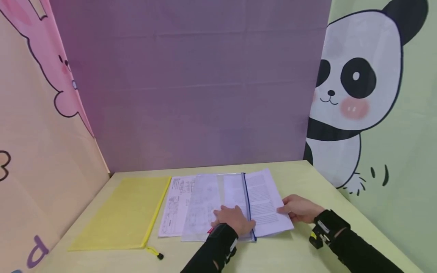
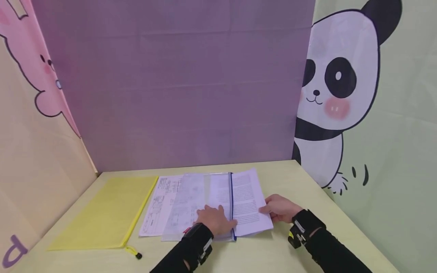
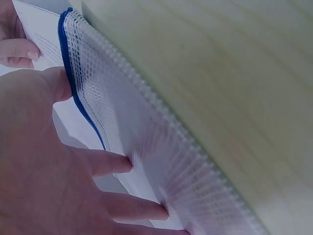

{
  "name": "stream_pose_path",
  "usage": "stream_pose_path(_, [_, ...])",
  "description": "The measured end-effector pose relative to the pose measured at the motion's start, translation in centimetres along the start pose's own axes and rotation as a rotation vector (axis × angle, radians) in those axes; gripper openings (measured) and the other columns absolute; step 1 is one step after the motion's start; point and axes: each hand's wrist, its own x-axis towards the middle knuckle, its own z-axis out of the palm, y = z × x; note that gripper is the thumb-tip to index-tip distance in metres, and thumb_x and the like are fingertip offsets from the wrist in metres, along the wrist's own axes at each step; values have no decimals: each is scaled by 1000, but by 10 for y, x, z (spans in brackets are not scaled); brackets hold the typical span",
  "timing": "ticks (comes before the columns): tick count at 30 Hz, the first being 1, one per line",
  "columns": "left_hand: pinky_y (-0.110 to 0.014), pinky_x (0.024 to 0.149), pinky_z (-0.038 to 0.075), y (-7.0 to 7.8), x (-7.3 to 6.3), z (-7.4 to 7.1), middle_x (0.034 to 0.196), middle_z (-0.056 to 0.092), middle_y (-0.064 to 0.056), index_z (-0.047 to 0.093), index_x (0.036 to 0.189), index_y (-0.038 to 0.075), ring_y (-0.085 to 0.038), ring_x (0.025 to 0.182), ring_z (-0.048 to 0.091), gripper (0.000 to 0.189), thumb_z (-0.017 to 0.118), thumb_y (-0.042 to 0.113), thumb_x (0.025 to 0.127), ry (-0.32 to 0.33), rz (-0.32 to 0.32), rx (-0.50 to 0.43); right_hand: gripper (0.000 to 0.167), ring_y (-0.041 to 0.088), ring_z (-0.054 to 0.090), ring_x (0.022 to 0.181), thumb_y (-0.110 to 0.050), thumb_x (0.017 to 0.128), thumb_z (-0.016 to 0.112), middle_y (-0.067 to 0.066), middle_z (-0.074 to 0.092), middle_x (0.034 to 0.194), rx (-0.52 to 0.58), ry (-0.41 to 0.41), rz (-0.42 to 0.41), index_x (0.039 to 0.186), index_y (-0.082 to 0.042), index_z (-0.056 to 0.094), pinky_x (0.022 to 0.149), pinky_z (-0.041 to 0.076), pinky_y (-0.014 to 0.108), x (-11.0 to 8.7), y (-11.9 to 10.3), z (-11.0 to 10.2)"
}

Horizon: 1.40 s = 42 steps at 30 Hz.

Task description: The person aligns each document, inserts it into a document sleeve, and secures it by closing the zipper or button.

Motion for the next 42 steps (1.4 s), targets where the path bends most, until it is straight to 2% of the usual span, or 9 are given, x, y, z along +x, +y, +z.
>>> stream_pose_path(6, [-75,90,46,0,-3,-2,148,47,-30,58,144,15,-58,134,41,81,63,69,84,10,3,21,25,28,73,87,0,97,60,16,74,100,1,27,-3,119,14,58,74,61,40,0,-1,-5])
stream_pose_path(15, [-75,88,47,-1,0,-1,147,47,-31,58,144,15,-59,134,41,81,61,70,85,9,15,29,23,25,72,87,3,96,60,15,74,100,23,16,-28,115,14,60,74,60,36,1,0,-6])
stream_pose_path(24, [-74,89,47,-2,3,-1,148,46,-31,57,145,15,-59,134,40,80,60,70,87,-15,13,24,23,23,71,84,2,96,61,13,74,99,-2,81,-18,116,14,62,71,59,34,2,0,-1])
stream_pose_path(34, [-73,88,48,-2,2,-3,149,46,-29,56,147,17,-59,134,40,80,59,70,87,-23,13,32,23,22,69,82,3,96,60,11,72,96,-16,77,-36,116,15,62,70,59,34,4,-4,11])
stream_pose_path(42, [-73,90,47,-2,1,-4,150,45,-29,56,147,17,-58,136,39,81,59,72,87,-29,2,19,24,23,70,82,2,97,60,12,73,95,-19,76,-21,117,15,61,70,60,36,6,-1,8])
